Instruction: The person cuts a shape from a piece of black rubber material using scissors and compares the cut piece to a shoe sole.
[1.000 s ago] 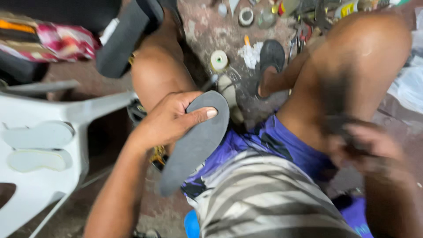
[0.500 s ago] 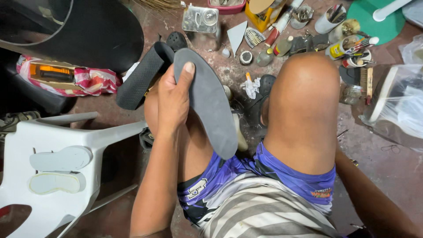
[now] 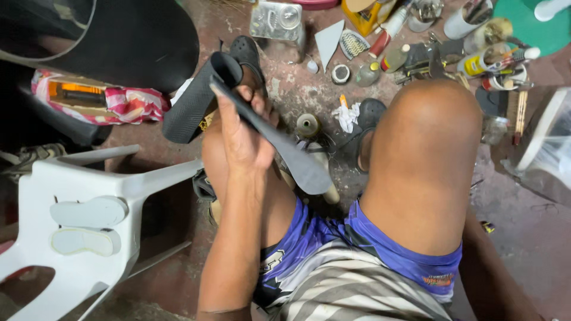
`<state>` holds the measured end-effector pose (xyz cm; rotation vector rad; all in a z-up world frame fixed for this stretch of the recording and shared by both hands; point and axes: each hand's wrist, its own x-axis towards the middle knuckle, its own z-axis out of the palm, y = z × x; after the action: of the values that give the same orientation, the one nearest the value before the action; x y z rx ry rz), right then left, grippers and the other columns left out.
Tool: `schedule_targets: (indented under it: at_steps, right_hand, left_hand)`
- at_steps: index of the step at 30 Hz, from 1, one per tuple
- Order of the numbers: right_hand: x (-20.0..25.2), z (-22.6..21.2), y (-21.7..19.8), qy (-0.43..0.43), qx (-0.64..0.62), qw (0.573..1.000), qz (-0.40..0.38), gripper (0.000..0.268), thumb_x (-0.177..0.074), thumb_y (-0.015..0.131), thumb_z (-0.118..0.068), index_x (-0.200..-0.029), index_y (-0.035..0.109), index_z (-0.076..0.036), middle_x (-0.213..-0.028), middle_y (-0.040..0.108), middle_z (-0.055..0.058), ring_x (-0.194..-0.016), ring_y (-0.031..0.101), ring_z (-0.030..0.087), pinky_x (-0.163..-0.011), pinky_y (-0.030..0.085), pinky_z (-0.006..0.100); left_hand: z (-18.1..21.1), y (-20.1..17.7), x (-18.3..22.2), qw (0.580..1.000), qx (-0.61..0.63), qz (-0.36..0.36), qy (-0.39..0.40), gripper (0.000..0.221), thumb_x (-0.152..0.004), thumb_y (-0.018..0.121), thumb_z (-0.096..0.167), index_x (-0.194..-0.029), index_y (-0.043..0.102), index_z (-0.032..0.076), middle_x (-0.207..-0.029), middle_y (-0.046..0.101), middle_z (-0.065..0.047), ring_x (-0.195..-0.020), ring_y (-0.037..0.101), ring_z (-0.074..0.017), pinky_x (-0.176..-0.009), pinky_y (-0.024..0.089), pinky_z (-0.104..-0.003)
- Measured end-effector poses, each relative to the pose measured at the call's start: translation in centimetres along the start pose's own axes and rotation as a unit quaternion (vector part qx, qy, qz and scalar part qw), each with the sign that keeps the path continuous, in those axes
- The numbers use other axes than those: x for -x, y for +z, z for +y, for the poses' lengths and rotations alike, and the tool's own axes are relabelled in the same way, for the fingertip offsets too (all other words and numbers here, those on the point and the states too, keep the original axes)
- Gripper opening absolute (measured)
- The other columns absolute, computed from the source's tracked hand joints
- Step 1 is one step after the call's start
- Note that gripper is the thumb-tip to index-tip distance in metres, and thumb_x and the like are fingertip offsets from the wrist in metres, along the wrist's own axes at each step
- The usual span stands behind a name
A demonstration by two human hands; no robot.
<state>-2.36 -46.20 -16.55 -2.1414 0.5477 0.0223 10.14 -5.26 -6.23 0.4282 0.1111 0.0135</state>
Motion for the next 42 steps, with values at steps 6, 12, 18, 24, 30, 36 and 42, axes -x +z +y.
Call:
schedule_targets:
  at_steps: [6,12,18,24,30,36,42]
  right_hand:
    - [4.7,-16.5,-2.9,-0.292,-0.220,0.930,0.029,0.029,-0.113,0.058,-0.034,-0.109,0.060,-0.005,-0.114,0.058,0.008,-0.099,0.060,0.011,-0.086,0.049,0.025]
    - [8.7,-25.8,4.6,-0.311,-0.103,0.889,-0.320,0.045,-0.079,0.081,-0.017,-0.115,0.061,0.000,-0.098,0.063,0.009,-0.092,0.062,0.016,-0.082,0.052,0.030]
    - [9.6,-21.9,9.9,-0.078,-0.105,0.918,-0.373,0.018,-0.090,0.075,-0.014,-0.084,0.061,-0.005,-0.065,0.049,-0.005,-0.058,0.038,0.002,-0.050,0.032,0.023]
    - [9.4,-18.2,11.5,-0.077,-0.168,0.908,-0.377,0.016,-0.097,0.067,-0.015,-0.088,0.057,-0.006,-0.071,0.050,-0.007,-0.063,0.042,0.001,-0.054,0.036,0.022]
    - [9.4,-15.4,12.8,-0.028,-0.189,0.899,-0.395,0.013,-0.098,0.061,-0.017,-0.091,0.057,-0.008,-0.075,0.057,-0.005,-0.068,0.049,0.001,-0.060,0.043,0.021]
    - [9.3,-16.6,12.4,-0.083,-0.147,0.858,-0.484,0.021,-0.100,0.060,-0.017,-0.116,0.059,-0.004,-0.102,0.066,0.002,-0.093,0.057,0.010,-0.080,0.046,0.028]
    - [11.7,-20.1,11.6,-0.167,0.209,0.876,-0.403,0.045,-0.101,0.064,-0.030,-0.139,0.059,-0.008,-0.116,0.075,0.012,-0.112,0.072,0.016,-0.096,0.052,0.029]
  left_hand:
    - [0.4,3.8,2.8,0.942,0.240,-0.222,-0.074,0.065,-0.108,0.047,0.067,-0.095,0.055,0.004,-0.060,0.044,0.003,-0.057,0.038,-0.0068,-0.061,0.035,-0.022]
    - [0.5,4.7,2.9,0.894,0.284,-0.333,-0.099,0.074,-0.098,0.049,0.077,-0.093,0.059,0.004,-0.059,0.045,0.003,-0.057,0.039,-0.0076,-0.056,0.033,-0.023]
    - [0.7,1.1,2.7,0.930,0.260,-0.256,-0.041,0.089,-0.098,0.044,0.085,-0.110,0.062,-0.002,-0.085,0.062,-0.009,-0.079,0.056,-0.0169,-0.077,0.046,-0.030]
    - [2.5,-0.9,3.4,0.929,0.295,-0.225,0.002,0.104,-0.097,0.036,0.086,-0.152,0.048,-0.002,-0.147,0.055,-0.025,-0.141,0.049,-0.0370,-0.126,0.035,-0.057]
    - [7.1,-1.5,6.0,0.987,-0.081,-0.138,0.028,0.079,-0.097,0.060,0.053,-0.151,0.046,-0.003,-0.149,0.055,-0.025,-0.140,0.051,-0.0377,-0.118,0.042,-0.051]
    - [6.0,-0.7,8.6,0.823,-0.548,0.048,0.140,0.035,-0.095,0.065,-0.003,-0.129,0.065,-0.002,-0.119,0.077,-0.016,-0.110,0.074,-0.0256,-0.097,0.058,-0.031]
    - [3.2,-0.1,8.2,0.536,-0.729,-0.061,0.420,0.030,-0.098,0.061,-0.009,-0.126,0.067,0.002,-0.125,0.072,-0.015,-0.112,0.074,-0.0255,-0.093,0.057,-0.029]
